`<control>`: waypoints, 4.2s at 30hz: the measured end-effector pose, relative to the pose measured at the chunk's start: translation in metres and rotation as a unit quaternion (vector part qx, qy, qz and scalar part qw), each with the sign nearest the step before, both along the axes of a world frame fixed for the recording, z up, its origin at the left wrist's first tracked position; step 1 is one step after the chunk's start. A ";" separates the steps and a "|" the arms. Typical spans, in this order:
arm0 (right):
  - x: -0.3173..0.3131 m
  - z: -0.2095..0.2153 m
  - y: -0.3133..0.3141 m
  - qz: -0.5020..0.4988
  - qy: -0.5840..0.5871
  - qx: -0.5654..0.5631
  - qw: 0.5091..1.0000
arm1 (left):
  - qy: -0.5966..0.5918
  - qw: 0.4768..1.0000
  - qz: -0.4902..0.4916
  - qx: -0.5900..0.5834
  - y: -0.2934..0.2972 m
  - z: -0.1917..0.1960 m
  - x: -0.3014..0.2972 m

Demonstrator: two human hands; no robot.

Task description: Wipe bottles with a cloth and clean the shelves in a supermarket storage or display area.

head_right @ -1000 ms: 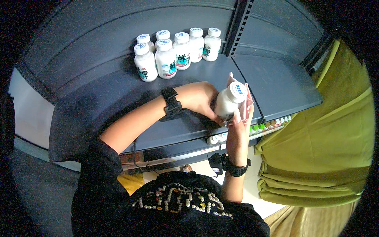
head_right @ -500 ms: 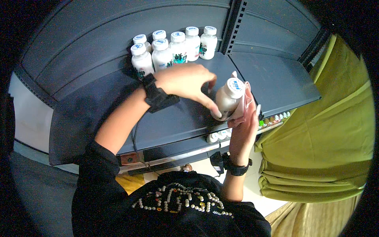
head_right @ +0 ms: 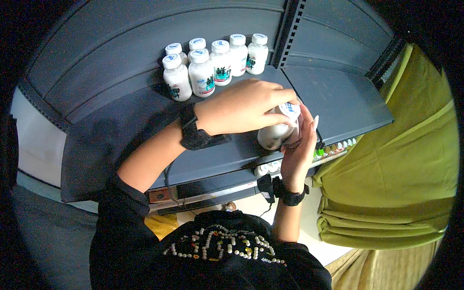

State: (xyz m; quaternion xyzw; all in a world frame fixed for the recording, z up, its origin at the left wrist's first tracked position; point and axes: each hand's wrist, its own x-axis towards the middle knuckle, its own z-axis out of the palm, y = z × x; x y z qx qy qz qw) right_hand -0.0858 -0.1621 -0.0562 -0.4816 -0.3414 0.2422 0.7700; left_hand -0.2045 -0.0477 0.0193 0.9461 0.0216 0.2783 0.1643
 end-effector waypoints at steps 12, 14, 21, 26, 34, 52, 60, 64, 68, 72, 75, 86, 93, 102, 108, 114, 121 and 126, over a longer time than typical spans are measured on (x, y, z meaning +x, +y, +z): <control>0.028 -0.033 -0.013 0.090 0.056 -0.086 0.991 | -0.011 0.999 -0.012 -0.052 0.000 0.000 0.010; 0.024 -0.027 -0.015 0.099 0.078 -0.072 0.989 | 0.019 0.999 0.007 -0.037 -0.001 0.004 0.008; 0.001 -0.011 -0.014 0.075 0.147 -0.083 0.983 | 0.034 0.999 0.007 -0.027 0.003 0.001 0.001; 0.006 -0.010 -0.020 0.054 0.207 -0.086 0.973 | 0.044 0.998 -0.006 -0.041 -0.001 0.007 -0.005; -0.013 0.019 -0.012 0.015 0.150 0.005 0.989 | 0.051 0.999 0.003 -0.013 -0.003 0.010 -0.001; -0.019 -0.017 -0.005 0.029 -0.042 -0.027 0.998 | 0.026 0.999 -0.002 0.033 0.003 -0.004 0.000; -0.030 -0.026 -0.011 0.017 0.002 -0.011 1.000 | 0.064 0.998 0.011 0.006 -0.002 0.002 -0.002; -0.023 -0.046 -0.018 0.064 0.070 -0.032 0.995 | 0.050 0.998 -0.008 -0.026 0.001 0.003 -0.001; -0.027 -0.020 -0.020 0.071 0.104 -0.009 0.992 | 0.044 0.999 -0.012 -0.018 0.002 0.003 -0.002; -0.023 0.012 -0.013 0.081 0.047 -0.014 0.996 | 0.049 0.999 0.008 0.004 0.005 0.005 -0.009; -0.012 0.023 -0.005 0.085 0.012 0.007 0.996 | 0.044 0.999 0.010 0.023 0.009 0.007 -0.007; -0.023 -0.017 0.007 -0.001 0.168 -0.038 0.985 | 0.016 0.997 0.052 0.045 -0.010 0.008 -0.009; -0.025 -0.024 -0.002 0.042 0.131 -0.031 0.990 | 0.015 0.998 0.057 0.034 -0.007 0.007 -0.010; -0.039 0.020 -0.014 0.057 -0.012 0.054 0.997 | -0.009 0.994 0.081 0.075 -0.017 0.005 -0.011; -0.015 0.005 0.000 0.106 0.023 0.021 0.994 | -0.022 0.997 0.048 0.060 -0.013 0.004 -0.017; -0.019 0.000 0.001 0.103 0.055 0.009 0.993 | 0.024 0.995 0.062 0.074 -0.011 0.007 -0.020; -0.013 -0.023 0.004 0.130 0.104 -0.068 0.984 | 0.066 0.991 0.072 0.089 -0.010 0.013 -0.025; -0.032 -0.002 -0.017 0.137 0.040 -0.144 0.979 | 0.102 0.991 0.043 0.072 -0.004 0.015 -0.036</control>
